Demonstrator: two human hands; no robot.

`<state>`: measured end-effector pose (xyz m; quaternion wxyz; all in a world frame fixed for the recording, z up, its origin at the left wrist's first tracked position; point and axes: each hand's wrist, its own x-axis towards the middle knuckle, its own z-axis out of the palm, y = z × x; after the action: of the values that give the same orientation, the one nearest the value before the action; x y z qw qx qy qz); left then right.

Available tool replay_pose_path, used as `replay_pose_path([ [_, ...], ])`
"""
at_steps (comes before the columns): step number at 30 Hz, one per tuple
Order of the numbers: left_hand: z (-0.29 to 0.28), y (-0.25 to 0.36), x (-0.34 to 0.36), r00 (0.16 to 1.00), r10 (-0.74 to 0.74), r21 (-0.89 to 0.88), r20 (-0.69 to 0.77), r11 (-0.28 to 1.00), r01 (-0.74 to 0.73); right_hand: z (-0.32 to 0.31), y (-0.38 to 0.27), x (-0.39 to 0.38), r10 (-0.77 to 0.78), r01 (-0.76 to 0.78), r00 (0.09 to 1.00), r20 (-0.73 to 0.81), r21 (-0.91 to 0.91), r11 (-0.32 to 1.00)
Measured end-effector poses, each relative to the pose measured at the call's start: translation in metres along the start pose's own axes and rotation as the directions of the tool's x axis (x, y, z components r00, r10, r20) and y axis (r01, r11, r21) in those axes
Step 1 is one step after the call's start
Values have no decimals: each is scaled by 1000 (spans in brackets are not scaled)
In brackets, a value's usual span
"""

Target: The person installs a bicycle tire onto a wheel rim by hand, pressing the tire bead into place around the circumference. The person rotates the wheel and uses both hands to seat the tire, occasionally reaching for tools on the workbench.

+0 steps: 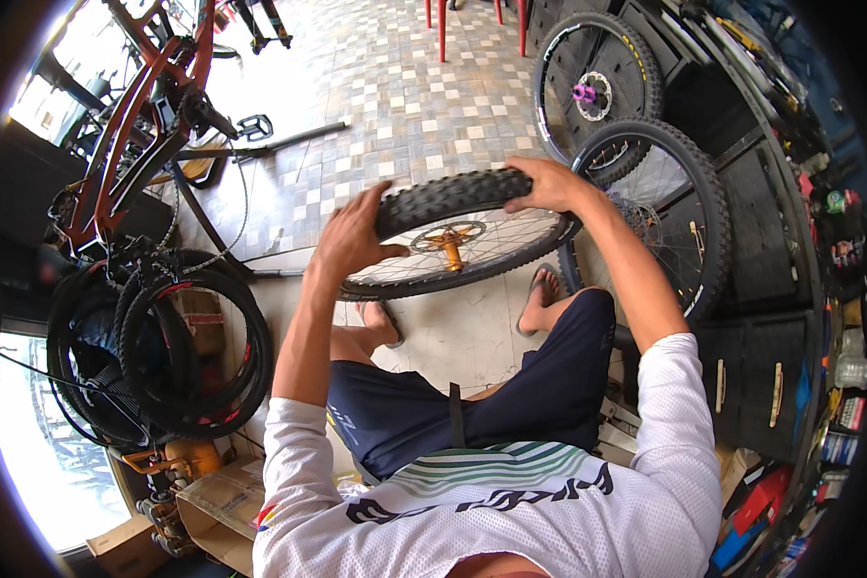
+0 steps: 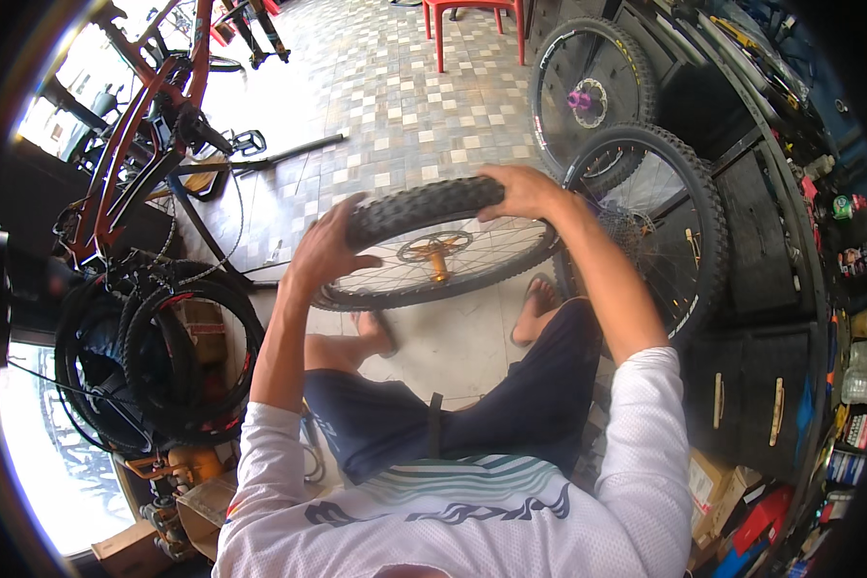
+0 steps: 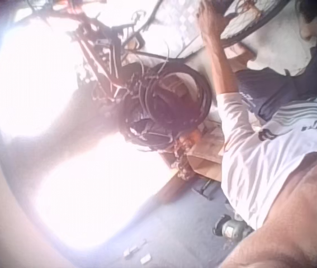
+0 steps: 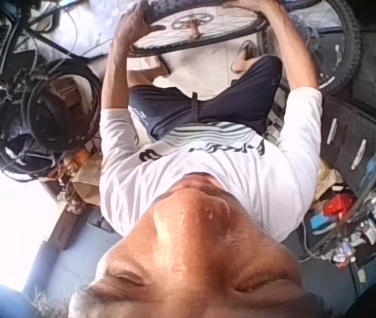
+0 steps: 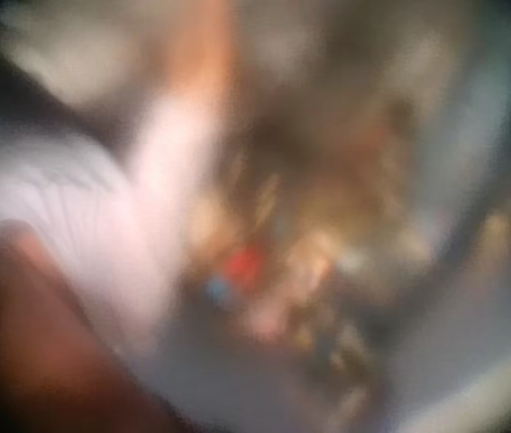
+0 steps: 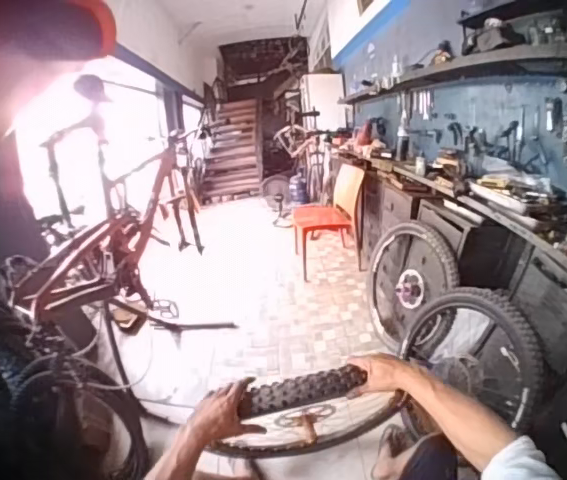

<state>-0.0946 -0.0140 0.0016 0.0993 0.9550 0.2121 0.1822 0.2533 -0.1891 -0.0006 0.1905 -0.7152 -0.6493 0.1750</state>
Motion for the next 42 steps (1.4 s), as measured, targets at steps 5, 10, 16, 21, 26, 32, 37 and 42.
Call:
replay_pose_path([
  [5, 16, -13, -19, 955, -230, -185, 186, 947, 264, -30, -52, 1, -34, 42, 999, 32, -272, 961],
  [10, 28, 6, 7, 969, -186, -205, 165, 954, 218, 20, -137, 60, -47, 187, 950, 309, -438, 879],
  [16, 23, 14, 12, 955, -227, -284, 190, 918, 275, 21, -124, 63, -111, 187, 970, 217, -368, 911],
  [21, 27, 5, 13, 939, -222, -328, 264, 894, 304, 19, -125, 72, -69, 159, 953, 295, -293, 943],
  [26, 32, 2, -14, 999, -40, -316, 3, 948, 39, 9, -106, 51, -33, 114, 959, 283, -275, 955],
  [32, 66, -72, -89, 915, -269, -145, 302, 935, 323, -22, -70, 25, -54, 80, 993, 106, -267, 960],
  [37, -20, -29, -24, 964, -218, -74, 152, 970, 231, -79, -68, -17, 194, -193, 981, -21, -251, 948],
  [42, -40, 22, 28, 993, 55, 44, 109, 997, -60, -45, -74, -15, -102, 65, 987, -124, -274, 960],
])
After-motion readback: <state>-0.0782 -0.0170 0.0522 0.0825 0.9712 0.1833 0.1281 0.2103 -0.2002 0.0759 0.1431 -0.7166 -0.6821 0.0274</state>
